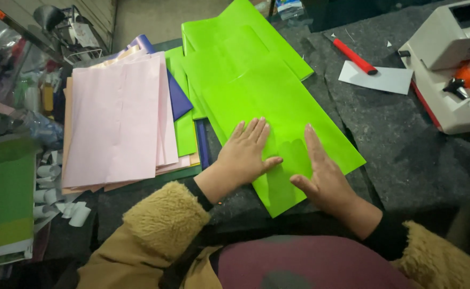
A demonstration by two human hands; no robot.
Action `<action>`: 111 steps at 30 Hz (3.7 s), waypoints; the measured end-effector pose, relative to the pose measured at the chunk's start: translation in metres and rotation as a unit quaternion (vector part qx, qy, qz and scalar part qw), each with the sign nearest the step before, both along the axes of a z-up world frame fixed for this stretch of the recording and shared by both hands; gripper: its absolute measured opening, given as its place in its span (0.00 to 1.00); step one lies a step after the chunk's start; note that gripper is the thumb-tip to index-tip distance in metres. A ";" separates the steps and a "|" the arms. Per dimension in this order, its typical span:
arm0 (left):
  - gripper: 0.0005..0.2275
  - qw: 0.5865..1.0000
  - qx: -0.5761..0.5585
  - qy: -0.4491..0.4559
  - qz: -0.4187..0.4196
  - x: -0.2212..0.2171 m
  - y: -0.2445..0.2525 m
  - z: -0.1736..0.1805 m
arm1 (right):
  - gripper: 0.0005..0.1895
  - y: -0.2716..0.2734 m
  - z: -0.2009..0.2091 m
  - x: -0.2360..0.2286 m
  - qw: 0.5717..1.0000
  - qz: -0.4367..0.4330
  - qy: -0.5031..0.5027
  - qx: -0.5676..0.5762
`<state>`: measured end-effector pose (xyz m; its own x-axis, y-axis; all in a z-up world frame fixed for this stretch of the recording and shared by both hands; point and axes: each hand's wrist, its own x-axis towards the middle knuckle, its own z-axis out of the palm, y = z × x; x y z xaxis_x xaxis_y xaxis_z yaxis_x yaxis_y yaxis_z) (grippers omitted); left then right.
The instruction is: Apply glue to the edge of a neon green sheet of paper and fold it to join the edges.
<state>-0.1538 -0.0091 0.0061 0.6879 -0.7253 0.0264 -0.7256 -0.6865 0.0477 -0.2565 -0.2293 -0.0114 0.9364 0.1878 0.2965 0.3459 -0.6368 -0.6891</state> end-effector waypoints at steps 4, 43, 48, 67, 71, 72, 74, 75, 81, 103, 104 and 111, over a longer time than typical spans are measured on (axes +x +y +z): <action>0.40 0.998 -0.061 -0.005 -0.009 -0.016 -0.012 0.016 | 0.57 0.000 0.007 0.003 0.999 -0.005 0.012 0.039; 0.24 0.963 0.107 -0.215 0.123 0.092 0.020 0.024 | 0.43 -0.011 -0.003 0.005 0.988 -0.046 0.096 0.112; 0.22 0.985 0.144 -0.070 0.057 0.027 0.000 0.015 | 0.30 -0.006 0.026 0.005 0.928 -0.038 0.116 0.353; 0.36 0.996 -0.079 -0.016 0.047 0.003 0.004 -0.001 | 0.24 0.007 0.026 0.084 0.965 0.058 -0.009 -0.254; 0.36 0.998 -0.045 -0.008 0.047 0.004 0.005 0.003 | 0.23 -0.007 0.025 0.057 0.953 0.084 -0.021 -0.289; 0.36 0.998 -0.045 -0.008 0.047 0.004 0.005 0.003 | 0.23 -0.013 0.023 0.048 0.954 0.083 -0.021 -0.289; 0.36 0.998 -0.039 -0.016 0.045 0.004 0.005 0.002 | 0.25 -0.023 0.018 0.028 0.953 0.094 -0.016 -0.288; 0.36 0.998 -0.039 -0.016 0.044 0.004 0.005 0.002 | 0.25 -0.026 0.018 0.016 0.953 0.093 -0.015 -0.288; 0.36 0.998 -0.032 -0.006 0.049 0.005 0.005 0.002 | 0.22 -0.045 0.024 -0.038 0.974 0.037 0.048 -0.216; 0.46 0.987 -0.004 0.034 0.158 0.054 0.020 -0.022 | 0.49 -0.024 -0.009 0.003 0.939 0.045 -0.037 -0.339; 0.48 0.982 -0.004 0.029 0.186 0.065 0.024 -0.025 | 0.49 -0.024 -0.009 0.003 0.938 0.043 -0.029 -0.343; 0.51 0.958 -0.035 0.029 0.284 0.091 0.037 -0.022 | 0.49 -0.022 -0.006 0.003 0.935 0.043 -0.018 -0.350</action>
<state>-0.0632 0.0279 -0.0164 0.9725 -0.2325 0.0112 -0.2318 -0.9632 0.1363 -0.2538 -0.2515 -0.0172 0.9009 0.4215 0.1034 0.4310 -0.8968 -0.1000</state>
